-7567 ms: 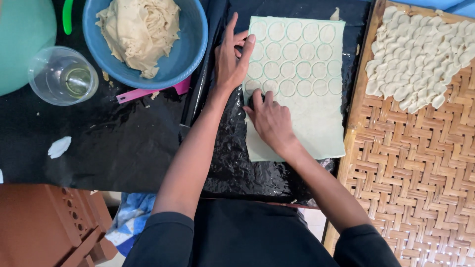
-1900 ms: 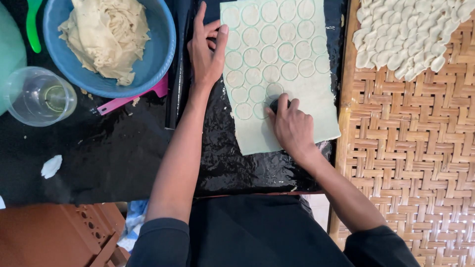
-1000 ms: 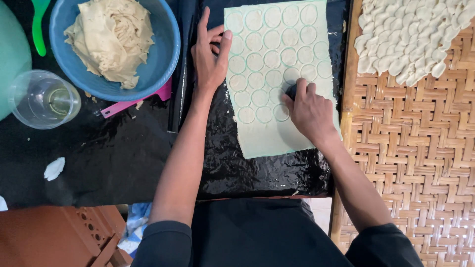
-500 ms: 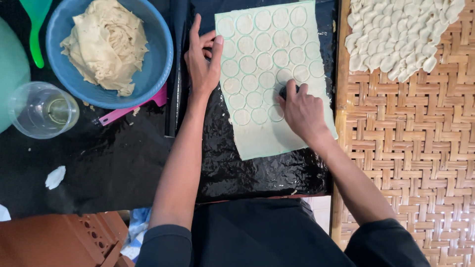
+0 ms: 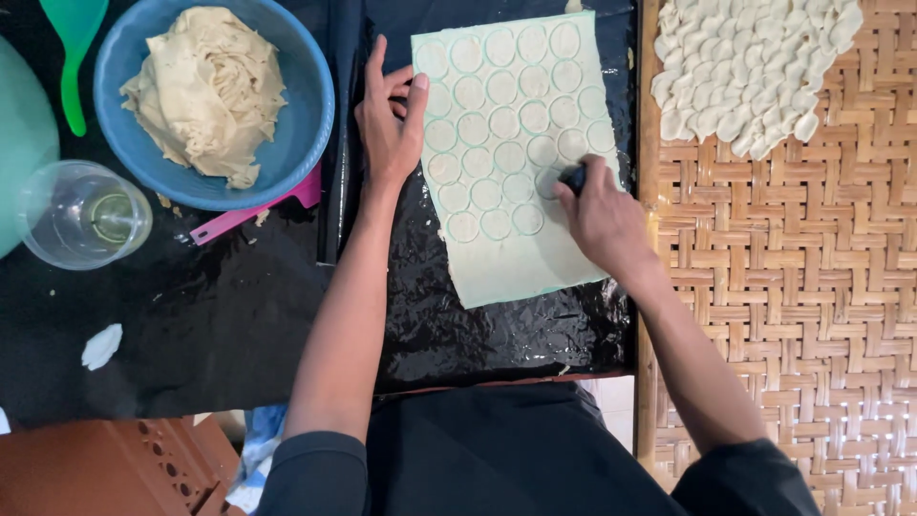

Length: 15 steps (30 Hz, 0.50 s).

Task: The person uses a circular cutter to cut multiple round pieces from a flattened sheet of dough on a black surface. They then use a pink spatula to lift and transfer the cut dough circles onto a woven tray.

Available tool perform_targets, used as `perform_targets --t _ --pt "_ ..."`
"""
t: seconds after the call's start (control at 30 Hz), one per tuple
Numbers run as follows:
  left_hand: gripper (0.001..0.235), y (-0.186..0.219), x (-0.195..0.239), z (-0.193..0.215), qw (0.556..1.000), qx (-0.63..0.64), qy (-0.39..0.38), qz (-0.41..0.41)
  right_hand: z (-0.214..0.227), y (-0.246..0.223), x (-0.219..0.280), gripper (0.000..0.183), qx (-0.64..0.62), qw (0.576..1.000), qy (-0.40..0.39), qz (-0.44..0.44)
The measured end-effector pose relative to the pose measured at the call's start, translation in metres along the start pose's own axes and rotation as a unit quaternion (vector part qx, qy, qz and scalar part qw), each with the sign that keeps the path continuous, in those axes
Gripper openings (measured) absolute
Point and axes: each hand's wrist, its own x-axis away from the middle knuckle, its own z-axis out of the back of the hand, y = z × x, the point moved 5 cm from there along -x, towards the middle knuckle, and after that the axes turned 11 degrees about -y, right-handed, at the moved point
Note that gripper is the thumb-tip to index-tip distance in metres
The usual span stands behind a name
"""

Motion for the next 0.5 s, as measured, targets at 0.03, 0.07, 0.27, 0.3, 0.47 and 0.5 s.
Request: perform_targets --t 0.03,0.07,0.27,0.3,0.47,0.5 --pt "0.066 0.0 0.001 0.001 1.0 0.001 0.002 0.004 0.0 -0.001 0.007 0.049 0.002 1.0 -0.004 0.0" --pt "0.066 0.001 0.002 0.001 1.0 0.004 0.0 0.003 0.0 -0.001 0.013 0.051 -0.004 1.0 0.006 -0.008" --pt "0.066 -0.003 0.0 -0.002 1.0 -0.001 -0.007 0.004 -0.01 -0.009 0.028 0.05 0.041 0.999 -0.019 -0.009" --pt "0.066 -0.004 0.001 0.0 1.0 -0.002 -0.004 0.004 -0.012 -0.011 0.027 0.051 0.059 0.998 -0.029 -0.006" --pt "0.066 -0.002 0.003 0.0 1.0 -0.002 -0.006 0.001 -0.033 -0.009 0.018 0.051 0.118 0.993 -0.024 -0.011" --pt "0.066 -0.002 0.002 -0.001 1.0 -0.002 -0.007 0.0 -0.037 -0.008 0.016 0.052 0.141 0.989 -0.02 -0.031"
